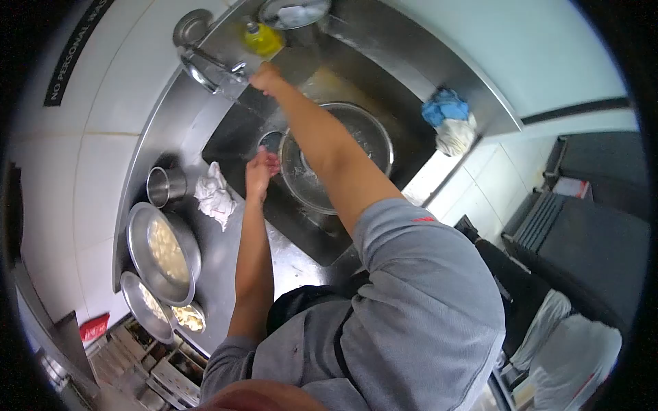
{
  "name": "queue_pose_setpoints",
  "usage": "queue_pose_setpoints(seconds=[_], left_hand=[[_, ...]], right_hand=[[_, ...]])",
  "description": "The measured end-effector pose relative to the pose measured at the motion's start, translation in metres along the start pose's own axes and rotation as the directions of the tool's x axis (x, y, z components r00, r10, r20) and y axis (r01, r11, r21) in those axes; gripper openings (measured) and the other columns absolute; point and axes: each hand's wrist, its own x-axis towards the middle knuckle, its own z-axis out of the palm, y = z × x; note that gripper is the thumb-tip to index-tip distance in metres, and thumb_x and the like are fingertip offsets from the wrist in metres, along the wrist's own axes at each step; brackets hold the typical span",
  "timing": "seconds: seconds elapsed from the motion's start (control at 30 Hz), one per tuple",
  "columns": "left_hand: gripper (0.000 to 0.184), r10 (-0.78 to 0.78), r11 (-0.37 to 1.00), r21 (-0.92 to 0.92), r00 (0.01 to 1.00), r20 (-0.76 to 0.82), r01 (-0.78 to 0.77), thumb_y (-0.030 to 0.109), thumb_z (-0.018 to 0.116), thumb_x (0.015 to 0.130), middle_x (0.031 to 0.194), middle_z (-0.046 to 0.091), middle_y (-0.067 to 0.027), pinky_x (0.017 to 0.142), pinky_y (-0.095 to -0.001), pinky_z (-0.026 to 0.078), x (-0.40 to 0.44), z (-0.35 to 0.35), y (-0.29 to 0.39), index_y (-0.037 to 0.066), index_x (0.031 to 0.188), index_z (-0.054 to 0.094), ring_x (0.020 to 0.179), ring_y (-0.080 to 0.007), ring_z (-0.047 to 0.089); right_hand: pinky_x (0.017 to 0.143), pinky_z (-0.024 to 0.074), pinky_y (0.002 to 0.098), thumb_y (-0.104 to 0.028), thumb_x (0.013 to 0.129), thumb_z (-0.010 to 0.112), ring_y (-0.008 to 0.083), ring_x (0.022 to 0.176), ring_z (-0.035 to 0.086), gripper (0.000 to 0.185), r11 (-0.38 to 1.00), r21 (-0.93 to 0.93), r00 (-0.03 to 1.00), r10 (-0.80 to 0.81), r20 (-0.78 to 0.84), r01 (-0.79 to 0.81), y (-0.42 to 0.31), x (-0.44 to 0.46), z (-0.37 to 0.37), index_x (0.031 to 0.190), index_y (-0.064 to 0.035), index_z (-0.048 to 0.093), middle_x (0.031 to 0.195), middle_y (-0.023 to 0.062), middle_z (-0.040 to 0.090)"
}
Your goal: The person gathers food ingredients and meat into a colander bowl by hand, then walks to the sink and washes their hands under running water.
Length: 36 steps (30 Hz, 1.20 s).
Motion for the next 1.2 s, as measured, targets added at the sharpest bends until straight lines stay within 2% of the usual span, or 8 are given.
queue_pose_setpoints(seconds=[0.23, 0.47, 0.63, 0.83, 0.93, 1.07, 1.13, 1.2], left_hand=[[0.067, 0.144, 0.988, 0.035, 0.985, 0.09, -0.148, 0.047, 0.032, 0.102, 0.077, 0.068, -0.0129, 0.071, -0.0296, 0.05, -0.064, -0.007, -0.009, -0.004, 0.074, 0.065, 0.075, -0.0177, 0.064], [0.034, 0.115, 0.991, 0.049, 0.987, 0.116, -0.121, 0.022, 0.052, 0.099, 0.096, 0.065, -0.012, 0.071, -0.0292, 0.051, -0.129, -0.013, -0.01, -0.002, 0.123, 0.048, 0.076, -0.0173, 0.063], [0.03, 0.083, 0.996, 0.012, 0.994, 0.064, -0.084, 0.023, 0.052, 0.099, 0.095, 0.065, -0.0124, 0.071, -0.0294, 0.051, -0.137, -0.032, -0.017, -0.001, 0.118, 0.051, 0.077, -0.0181, 0.064], [0.048, 0.08, 0.995, 0.051, 0.996, 0.043, -0.082, 0.039, 0.041, 0.102, 0.089, 0.068, -0.0154, 0.074, -0.0327, 0.052, -0.142, -0.032, -0.004, -0.003, 0.096, 0.062, 0.079, -0.0213, 0.065], [0.058, 0.147, 0.985, -0.112, 0.978, 0.15, -0.131, 0.044, 0.034, 0.103, 0.086, 0.069, -0.0166, 0.077, -0.0327, 0.051, -0.141, -0.034, -0.02, -0.004, 0.087, 0.064, 0.079, -0.0214, 0.066], [0.052, 0.039, 0.999, 0.019, 0.988, 0.148, -0.042, 0.04, 0.033, 0.103, 0.105, 0.066, -0.0201, 0.079, -0.0344, 0.051, -0.148, -0.02, -0.028, -0.006, 0.109, 0.057, 0.084, -0.024, 0.065], [0.052, 0.035, 0.997, 0.065, 0.993, 0.111, -0.042, 0.039, 0.032, 0.103, 0.112, 0.064, -0.0213, 0.079, -0.0354, 0.051, -0.155, -0.019, -0.022, -0.005, 0.117, 0.053, 0.086, -0.0252, 0.065], [0.047, 0.057, 0.986, 0.143, 0.979, 0.195, -0.085, 0.037, 0.033, 0.103, 0.123, 0.058, -0.0221, 0.083, -0.0377, 0.05, -0.159, -0.015, -0.017, -0.001, 0.128, 0.045, 0.092, -0.0274, 0.064]], right_hand=[[0.082, 0.0526, 0.0441, -0.017, 0.072, 0.059, 0.0364, 0.094, 0.065, 0.023, 0.776, -0.533, 0.872, -0.471, -0.133, 0.338, 0.008, -0.028, 0.009, 0.087, -0.007, 0.072, 0.095, 0.0191, 0.068], [0.075, 0.055, 0.0398, -0.012, 0.077, 0.059, 0.0327, 0.083, 0.069, 0.023, 0.919, -0.314, 0.938, -0.302, -0.172, 0.239, -0.018, -0.034, 0.014, 0.091, 0.002, 0.07, 0.091, 0.021, 0.069], [0.069, 0.0567, 0.0371, -0.015, 0.08, 0.058, 0.0318, 0.072, 0.069, 0.028, 0.98, -0.189, 0.998, -0.056, -0.006, 0.053, -0.027, -0.039, 0.004, 0.096, 0.0062, 0.067, 0.093, 0.0223, 0.068], [0.081, 0.0539, 0.0417, -0.011, 0.079, 0.059, 0.0377, 0.093, 0.066, 0.026, 0.86, -0.422, 0.951, -0.308, 0.018, 0.286, -0.013, -0.039, 0.009, 0.1, 0.0037, 0.066, 0.103, 0.0223, 0.067], [0.084, 0.0511, 0.0439, -0.009, 0.075, 0.062, 0.0385, 0.103, 0.061, 0.027, 0.93, -0.242, 0.903, -0.338, -0.265, 0.277, 0.012, -0.08, 0.004, 0.1, 0.0013, 0.065, 0.104, 0.0225, 0.065], [0.074, 0.0512, 0.0435, -0.006, 0.063, 0.061, 0.0344, 0.09, 0.065, 0.029, 0.789, -0.36, 0.842, -0.539, -0.019, 0.498, 0.054, -0.15, -0.017, 0.091, -0.0026, 0.068, 0.087, 0.0201, 0.067], [0.066, 0.0497, 0.0419, -0.005, 0.06, 0.059, 0.0319, 0.081, 0.066, 0.024, 0.676, -0.231, 0.689, -0.724, -0.03, 0.7, 0.099, -0.168, -0.014, 0.082, -0.0055, 0.068, 0.08, 0.0159, 0.068], [0.064, 0.0484, 0.0406, -0.006, 0.061, 0.059, 0.0293, 0.074, 0.066, 0.016, 0.849, 0.011, 0.849, -0.528, 0.006, 0.528, 0.107, -0.232, -0.035, 0.074, -0.0075, 0.068, 0.074, 0.0125, 0.068]])
